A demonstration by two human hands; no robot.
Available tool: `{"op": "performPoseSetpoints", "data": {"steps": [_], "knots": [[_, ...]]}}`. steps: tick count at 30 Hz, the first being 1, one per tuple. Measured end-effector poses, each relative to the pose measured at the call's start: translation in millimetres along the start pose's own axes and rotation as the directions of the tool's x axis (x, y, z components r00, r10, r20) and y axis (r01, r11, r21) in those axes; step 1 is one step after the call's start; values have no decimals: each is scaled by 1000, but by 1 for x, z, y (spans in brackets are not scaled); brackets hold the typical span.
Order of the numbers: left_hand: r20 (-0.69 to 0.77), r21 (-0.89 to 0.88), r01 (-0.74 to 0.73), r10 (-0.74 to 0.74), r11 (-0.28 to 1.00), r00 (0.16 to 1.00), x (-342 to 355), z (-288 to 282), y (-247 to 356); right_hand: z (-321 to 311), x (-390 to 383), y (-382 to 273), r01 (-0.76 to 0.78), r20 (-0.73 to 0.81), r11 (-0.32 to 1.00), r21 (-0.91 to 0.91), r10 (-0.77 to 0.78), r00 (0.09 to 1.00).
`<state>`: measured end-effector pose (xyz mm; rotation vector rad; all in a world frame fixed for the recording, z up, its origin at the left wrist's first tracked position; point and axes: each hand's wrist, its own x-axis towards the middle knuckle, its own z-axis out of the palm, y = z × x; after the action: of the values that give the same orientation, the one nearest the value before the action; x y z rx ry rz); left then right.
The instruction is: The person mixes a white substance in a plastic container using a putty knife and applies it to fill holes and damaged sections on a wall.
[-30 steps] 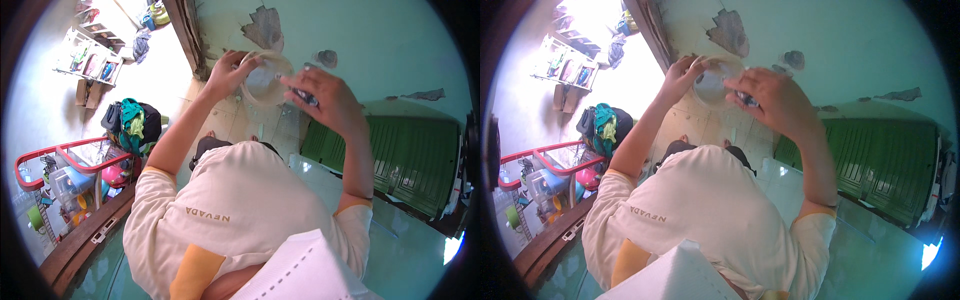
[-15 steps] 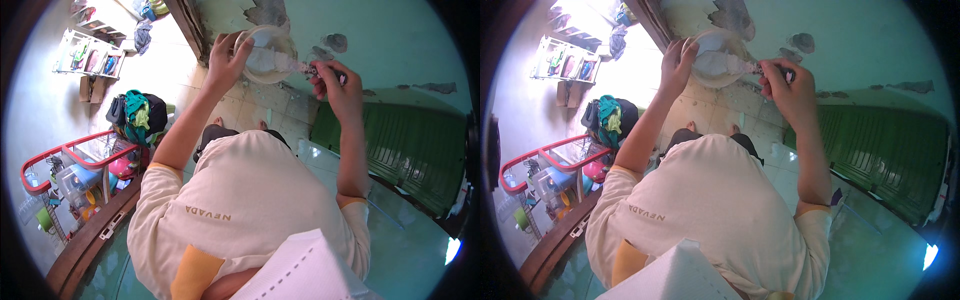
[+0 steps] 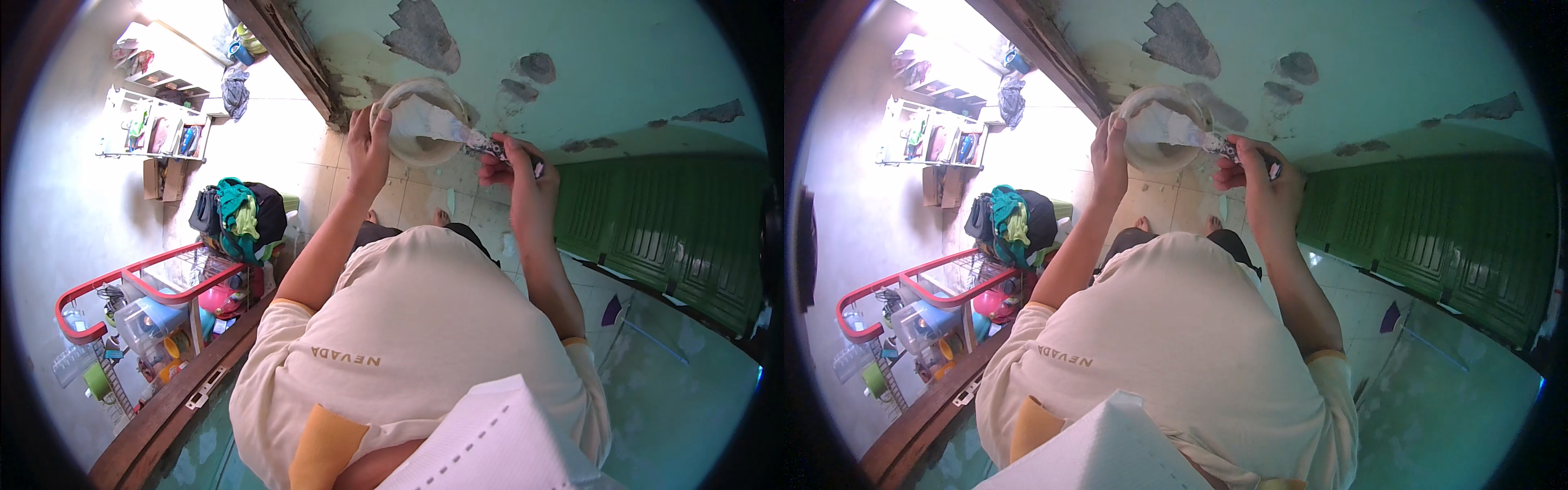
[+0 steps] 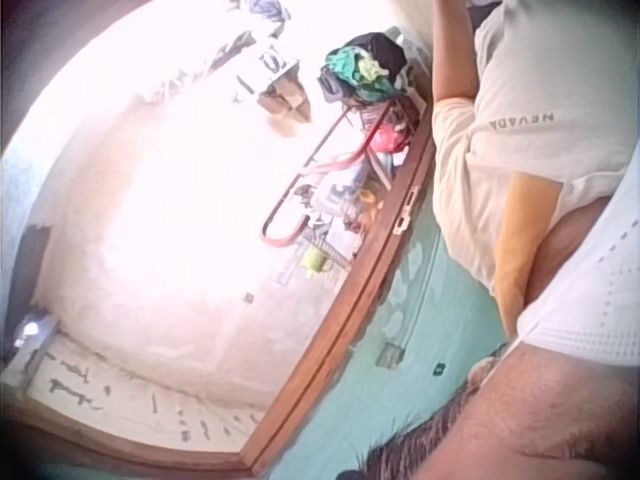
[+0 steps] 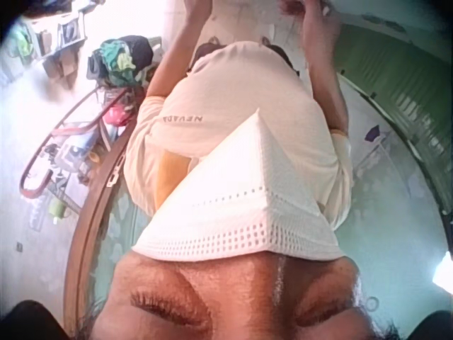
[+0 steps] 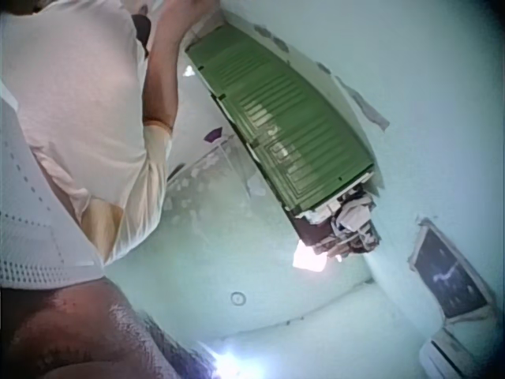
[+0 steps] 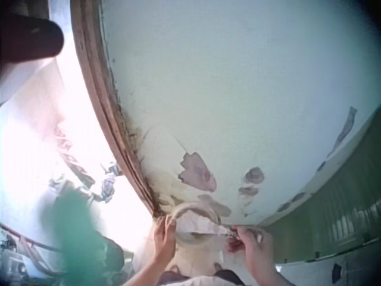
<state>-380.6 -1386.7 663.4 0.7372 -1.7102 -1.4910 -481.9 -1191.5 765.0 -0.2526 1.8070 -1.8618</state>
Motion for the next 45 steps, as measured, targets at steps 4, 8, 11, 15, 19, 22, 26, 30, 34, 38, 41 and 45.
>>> {"op": "performPoseSetpoints", "data": {"steps": [4,8,11,15,19,22,26,30,34,38,41,45], "knots": [[21,-47,14,-13,999,1000,-1,5,-3,-2,-12,-11,473,226,776,-416,-416,881],[35,-99,69,-66,993,997,-3,4,-3,5,-24,-25,638,378,588,-496,-516,769],[37,-198,132,-127,971,991,-4,6,-4,4,-29,-27,581,278,640,-503,-517,810],[-15,-130,225,-228,966,973,-6,16,-64,9,-32,-20,622,330,610,-491,-531,781],[172,-355,377,-336,856,926,-3,16,-83,3,-15,-8,616,405,585,-528,-464,788],[183,-309,283,-236,908,955,-12,29,-50,-10,-11,-14,563,367,582,-587,-429,826],[120,-156,189,-171,970,978,-15,52,-26,-10,-13,-13,607,381,561,-562,-476,793],[195,-156,183,-151,971,969,-8,54,-30,-27,-14,-24,474,360,618,-628,-309,880],[174,-111,176,-155,978,973,-14,68,-19,-32,-14,-32,486,295,570,-662,-398,869],[258,-179,227,-177,957,950,-5,65,-19,-32,-12,-25,587,395,555,-589,-437,808],[242,-242,263,-204,934,949,-5,70,-24,-44,-12,-36,485,316,577,-658,-373,872],[283,-129,227,-184,965,941,-11,77,-10,-42,-12,-32,551,346,568,-611,-434,831]]}}
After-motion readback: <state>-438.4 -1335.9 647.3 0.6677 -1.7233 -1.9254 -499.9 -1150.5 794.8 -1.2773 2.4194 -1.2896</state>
